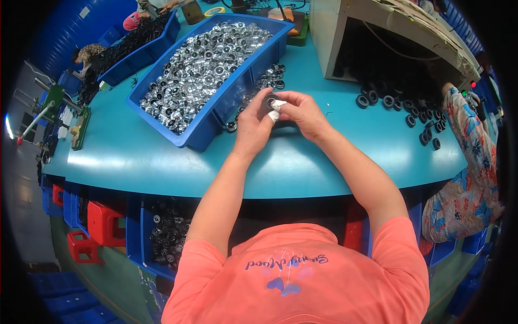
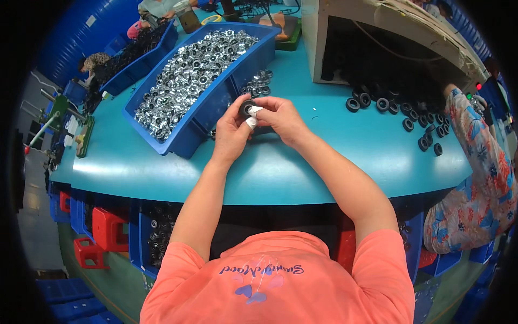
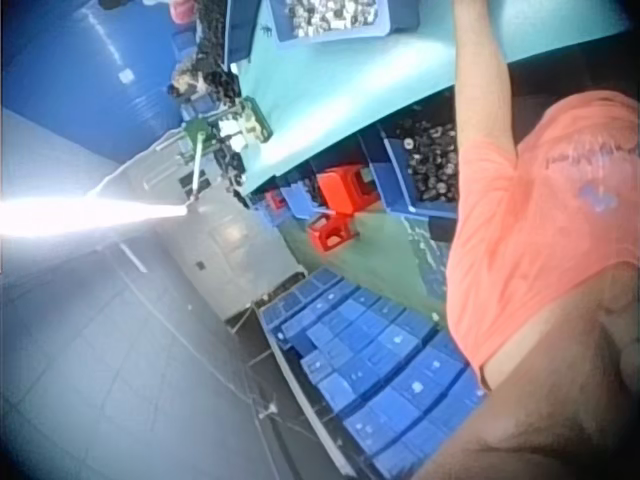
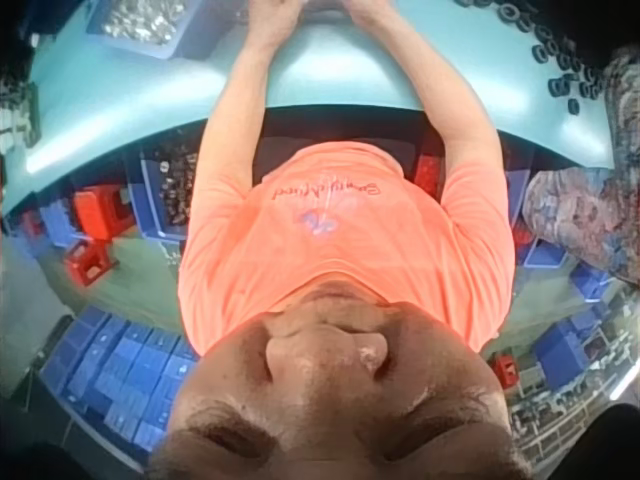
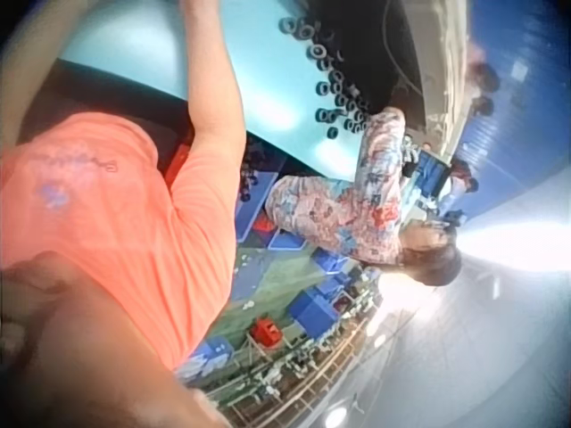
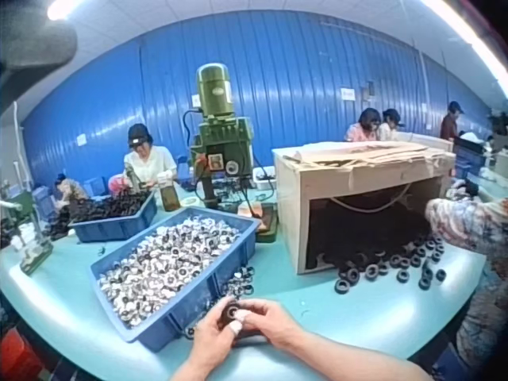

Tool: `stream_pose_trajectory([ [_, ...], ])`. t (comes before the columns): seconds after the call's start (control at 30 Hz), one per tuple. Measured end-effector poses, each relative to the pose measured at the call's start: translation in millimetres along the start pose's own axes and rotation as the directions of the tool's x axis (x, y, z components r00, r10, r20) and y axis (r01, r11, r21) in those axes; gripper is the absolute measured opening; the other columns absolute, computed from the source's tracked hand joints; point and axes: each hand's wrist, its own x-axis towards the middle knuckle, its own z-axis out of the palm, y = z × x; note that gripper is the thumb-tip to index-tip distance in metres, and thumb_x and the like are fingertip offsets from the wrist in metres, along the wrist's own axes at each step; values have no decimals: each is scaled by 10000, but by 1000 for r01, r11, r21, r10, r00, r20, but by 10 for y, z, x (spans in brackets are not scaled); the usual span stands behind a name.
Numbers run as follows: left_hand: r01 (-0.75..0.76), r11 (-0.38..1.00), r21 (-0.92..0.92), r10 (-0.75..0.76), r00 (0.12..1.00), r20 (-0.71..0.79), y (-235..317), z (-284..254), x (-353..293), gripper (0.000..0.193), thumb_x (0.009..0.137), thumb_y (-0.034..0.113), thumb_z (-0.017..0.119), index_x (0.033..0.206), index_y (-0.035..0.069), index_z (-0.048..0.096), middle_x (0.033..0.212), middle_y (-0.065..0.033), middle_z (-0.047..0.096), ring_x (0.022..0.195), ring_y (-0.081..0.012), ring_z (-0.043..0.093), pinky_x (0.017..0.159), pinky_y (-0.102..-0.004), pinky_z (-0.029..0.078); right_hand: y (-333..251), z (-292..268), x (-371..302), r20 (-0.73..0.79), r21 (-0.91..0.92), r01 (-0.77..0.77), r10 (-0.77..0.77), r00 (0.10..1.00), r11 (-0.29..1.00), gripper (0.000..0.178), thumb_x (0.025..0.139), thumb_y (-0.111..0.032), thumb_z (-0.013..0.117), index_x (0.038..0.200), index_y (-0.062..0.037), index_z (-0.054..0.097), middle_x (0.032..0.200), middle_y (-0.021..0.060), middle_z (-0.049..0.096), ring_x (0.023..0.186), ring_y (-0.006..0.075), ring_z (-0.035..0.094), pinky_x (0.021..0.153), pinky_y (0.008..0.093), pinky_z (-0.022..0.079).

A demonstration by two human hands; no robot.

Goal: Assemble small silver components and black rings at a factory workbench.

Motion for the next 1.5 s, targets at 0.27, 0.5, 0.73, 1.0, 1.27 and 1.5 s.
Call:
stream_pose_trajectory([
  [0.27, -257, 904, 343, 279, 960, -16, -34, -2, -2, 483, 861, -53, 666, 1320, 91, 617, 1031, -57, 700, 859, -132, 661, 739, -276, 541, 73, -25, 30, -30, 37, -29, 31, 999, 999, 295, 884, -86, 680, 1161, 15, 678, 1083, 81, 697, 965, 163, 679, 826, 294, 574],
  [0.5, -299, 880, 369, 326, 945, -10, -15, -9, -11, 476, 852, -24, 692, 1308, 93, 624, 1063, -88, 720, 899, -157, 687, 772, -292, 560, 32, -47, 25, -9, 37, -79, 80, 997, 996, 316, 891, -82, 663, 1189, 25, 666, 1072, 87, 699, 948, 160, 684, 820, 290, 581],
  [0.73, 104, 991, -87, -105, 994, -5, 220, 3, -41, 394, 862, 11, 703, 1244, 28, 609, 1071, -54, 700, 972, -134, 668, 822, -288, 544, -134, -214, 60, 155, 205, -158, 127, 980, 966, 327, 972, -169, 623, 1225, 36, 644, 1018, 89, 710, 898, 165, 699, 834, 308, 597],
  [1.0, -123, 991, 57, 126, 991, -36, 94, 39, -70, 395, 853, 40, 752, 1220, 25, 607, 984, -2, 676, 812, -79, 653, 674, -213, 543, -137, -175, -10, 151, 154, -107, 84, 985, 982, 353, 958, -179, 642, 1258, 7, 636, 1048, 78, 696, 884, 132, 684, 835, 283, 582],
  [1.27, -230, 930, 285, 265, 960, -88, 78, 72, -106, 363, 824, 21, 760, 1164, 10, 634, 959, -32, 702, 837, -84, 671, 736, -239, 560, -110, -206, -12, 221, 48, -75, 63, 973, 996, 449, 939, -142, 657, 1350, 9, 557, 1145, 72, 663, 964, 115, 657, 861, 276, 550],
  [1.5, -284, 856, 432, 365, 924, -117, 70, 86, -136, 382, 780, -3, 746, 1149, 11, 647, 935, -61, 711, 799, -117, 686, 720, -262, 566, -127, -172, -43, 209, 3, -22, 21, 978, 1000, 463, 928, -130, 683, 1347, 18, 554, 1159, 86, 663, 1021, 143, 653, 865, 280, 547],
])
